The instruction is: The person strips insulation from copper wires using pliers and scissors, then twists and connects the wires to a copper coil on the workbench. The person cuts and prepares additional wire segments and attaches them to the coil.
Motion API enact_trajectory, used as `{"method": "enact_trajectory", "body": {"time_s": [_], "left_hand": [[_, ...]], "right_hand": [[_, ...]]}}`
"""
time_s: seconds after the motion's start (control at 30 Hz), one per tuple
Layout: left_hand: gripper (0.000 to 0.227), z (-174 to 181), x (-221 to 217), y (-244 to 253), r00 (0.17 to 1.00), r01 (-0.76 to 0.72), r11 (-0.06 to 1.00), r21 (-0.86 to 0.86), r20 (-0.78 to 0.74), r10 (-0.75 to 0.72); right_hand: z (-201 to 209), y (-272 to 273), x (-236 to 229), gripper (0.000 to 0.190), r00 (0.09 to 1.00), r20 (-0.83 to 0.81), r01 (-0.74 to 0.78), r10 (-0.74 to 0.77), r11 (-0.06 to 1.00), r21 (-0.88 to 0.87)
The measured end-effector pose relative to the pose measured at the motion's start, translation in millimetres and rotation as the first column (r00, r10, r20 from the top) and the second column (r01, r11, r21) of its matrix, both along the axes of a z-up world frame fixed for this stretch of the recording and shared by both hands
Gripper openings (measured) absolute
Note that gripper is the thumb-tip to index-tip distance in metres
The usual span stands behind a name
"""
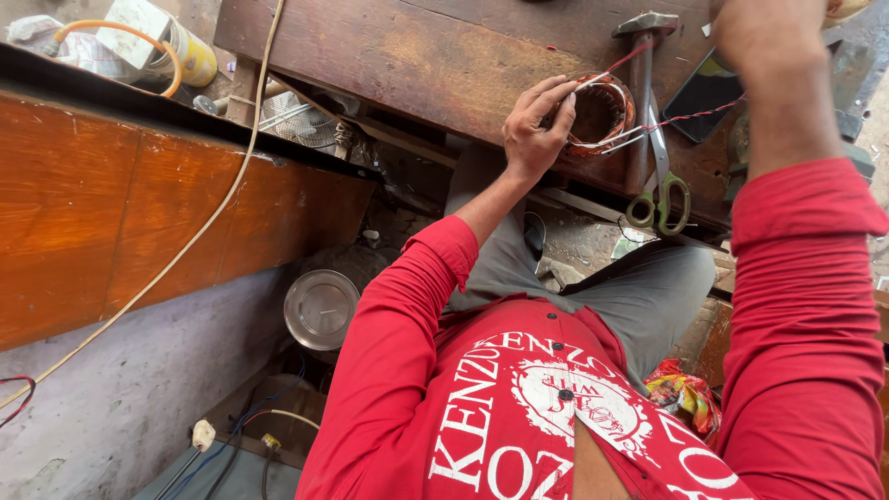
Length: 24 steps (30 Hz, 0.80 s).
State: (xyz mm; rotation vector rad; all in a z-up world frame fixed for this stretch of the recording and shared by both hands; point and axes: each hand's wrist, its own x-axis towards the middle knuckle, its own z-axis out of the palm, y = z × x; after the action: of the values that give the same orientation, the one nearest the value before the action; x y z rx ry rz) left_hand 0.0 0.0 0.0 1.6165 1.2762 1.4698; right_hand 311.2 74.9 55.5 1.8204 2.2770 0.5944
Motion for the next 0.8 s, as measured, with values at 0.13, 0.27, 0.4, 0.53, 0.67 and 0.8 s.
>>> {"method": "enact_trajectory", "body": {"time_s": [0.13, 0.27, 0.4, 0.53, 0.67, 0.8], "left_hand": [[0.021, -1.2, 0.9, 4.5, 1.0, -0.025, 1.0, 0.0, -0.009, 0.025], [0.022, -8.1, 1.0, 1.7, 1.0, 0.002, 1.0, 0.014, -0.018, -0.002], [0.024, -6.3, -1.1, 4.0, 1.0, 0.006, 0.999, 0.04, -0.021, -0.006], [0.025, -7.8, -0.7, 2.3, 1.0, -0.007, 0.999, 0.04, -0.02, 0.007], [0.025, -9.3, -0.4, 2.5, 0.999, 0.001, 0.999, 0.035, -0.037, 0.0], [0.031, -9.9, -3.7, 1.3, 0.999, 0.035, 0.999, 0.025, -0.013, -0.034]], "right_hand": [[-3.1, -27.5, -45.0, 0.016, 0.886, -0.358, -0.278, 0.296, 0.955, 0.101], [0.7, -51.0, -95.1, 0.023, 0.783, -0.517, -0.367, 0.346, 0.928, 0.065], [11.0, -51.7, -114.8, 0.016, 0.71, -0.634, -0.35, 0.307, 0.935, 0.061], [8.1, -57.1, -120.8, 0.011, 0.617, -0.756, -0.301, 0.219, 0.953, 0.03], [5.1, -63.9, -125.4, 0.011, 0.583, -0.786, -0.259, 0.206, 0.964, 0.06], [5.5, -70.8, -132.1, 0.011, 0.557, -0.807, -0.208, 0.196, 0.974, 0.092]]}}
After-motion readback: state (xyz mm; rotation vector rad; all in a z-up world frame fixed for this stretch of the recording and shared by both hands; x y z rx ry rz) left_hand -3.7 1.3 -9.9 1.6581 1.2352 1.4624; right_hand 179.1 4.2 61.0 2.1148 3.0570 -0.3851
